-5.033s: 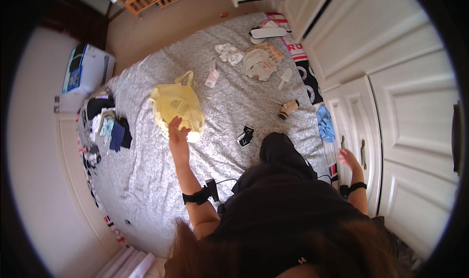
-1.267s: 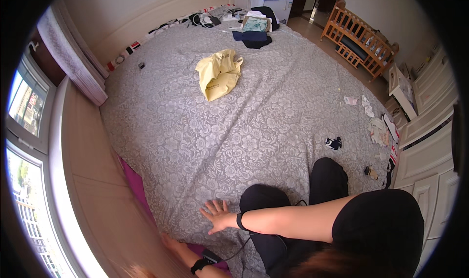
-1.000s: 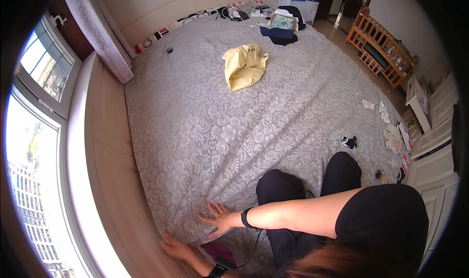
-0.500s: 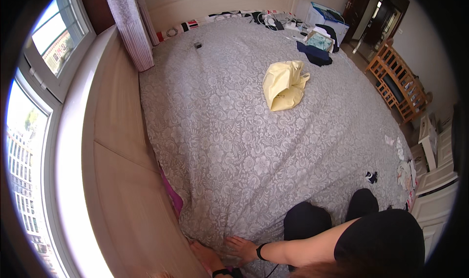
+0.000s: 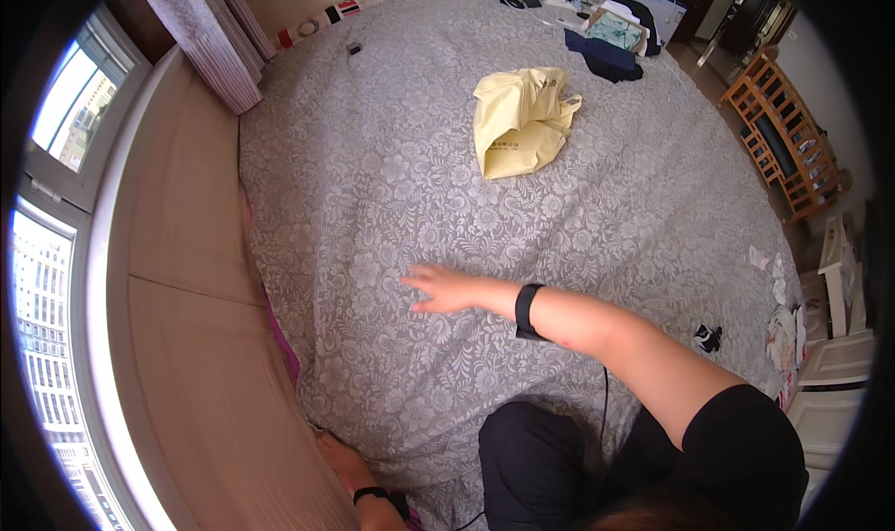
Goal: The person places a yellow basket and a large plastic bag into a cabinet, then sits on the bed to fold several items of clothing including a jersey, shorts, and a denim shirt.
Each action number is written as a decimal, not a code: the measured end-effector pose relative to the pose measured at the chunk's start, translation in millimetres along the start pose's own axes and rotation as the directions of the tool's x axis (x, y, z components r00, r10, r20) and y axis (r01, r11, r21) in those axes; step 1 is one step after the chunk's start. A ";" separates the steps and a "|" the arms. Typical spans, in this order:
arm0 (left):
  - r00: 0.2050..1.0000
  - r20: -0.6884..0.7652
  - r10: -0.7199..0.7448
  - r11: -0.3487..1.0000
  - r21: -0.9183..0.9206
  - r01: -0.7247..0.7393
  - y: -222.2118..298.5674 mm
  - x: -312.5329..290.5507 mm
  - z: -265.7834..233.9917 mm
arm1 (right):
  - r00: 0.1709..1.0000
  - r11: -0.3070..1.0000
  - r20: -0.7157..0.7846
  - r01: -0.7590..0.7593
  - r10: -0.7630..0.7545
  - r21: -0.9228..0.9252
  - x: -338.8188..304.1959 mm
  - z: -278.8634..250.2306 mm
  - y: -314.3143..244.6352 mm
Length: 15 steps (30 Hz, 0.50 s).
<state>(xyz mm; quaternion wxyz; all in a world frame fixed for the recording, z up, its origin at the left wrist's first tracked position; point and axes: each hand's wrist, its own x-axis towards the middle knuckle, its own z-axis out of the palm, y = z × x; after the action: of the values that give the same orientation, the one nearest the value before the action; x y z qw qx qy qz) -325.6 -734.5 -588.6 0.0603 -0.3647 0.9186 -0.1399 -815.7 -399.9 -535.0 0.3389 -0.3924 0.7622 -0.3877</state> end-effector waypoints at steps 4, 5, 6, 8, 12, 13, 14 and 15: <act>0.982 -0.040 -0.186 0.979 0.080 0.189 67.9 2.1 -18.6 | 0.890 0.901 -0.446 -0.267 0.094 -0.342 1.8 -180.1 154.5; 0.967 -0.099 -0.234 0.963 0.116 0.245 88.5 5.6 -26.3 | 0.865 0.861 -0.490 -0.326 0.105 -0.390 8.9 -210.3 184.1; 0.948 -0.161 -0.275 0.942 0.152 0.299 104.5 13.9 -36.6 | 0.842 0.826 -0.528 -0.376 0.114 -0.421 20.3 -233.4 207.2; 0.963 -0.163 -0.213 0.975 -0.094 0.200 167.1 44.1 -85.3 | 0.783 0.756 -0.610 -0.470 0.119 -0.455 44.7 -263.9 248.1; 0.814 0.092 0.574 0.744 -0.473 -0.471 393.9 160.6 -178.9 | 0.586 0.685 -0.810 -0.581 -0.022 -0.440 114.3 -315.4 281.3; 0.721 0.121 0.682 0.674 -0.486 -0.556 425.7 190.3 -176.2 | 0.567 0.685 -0.823 -0.587 -0.033 -0.432 133.2 -324.3 282.3; 0.656 0.136 0.743 0.618 -0.515 -0.594 433.8 231.0 -164.0 | 0.578 0.686 -0.816 -0.591 -0.006 -0.424 145.6 -324.0 280.6; 0.582 0.138 0.802 0.552 -0.544 -0.632 443.7 274.8 -153.3 | 0.590 0.684 -0.807 -0.598 0.021 -0.419 155.8 -333.1 274.9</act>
<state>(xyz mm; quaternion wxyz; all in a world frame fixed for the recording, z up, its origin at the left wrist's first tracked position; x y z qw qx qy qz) -847.7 -582.2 -578.4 0.2018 0.0289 0.9623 0.1802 -1253.4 -318.2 -647.2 -0.1003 -0.1370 0.9742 -0.1486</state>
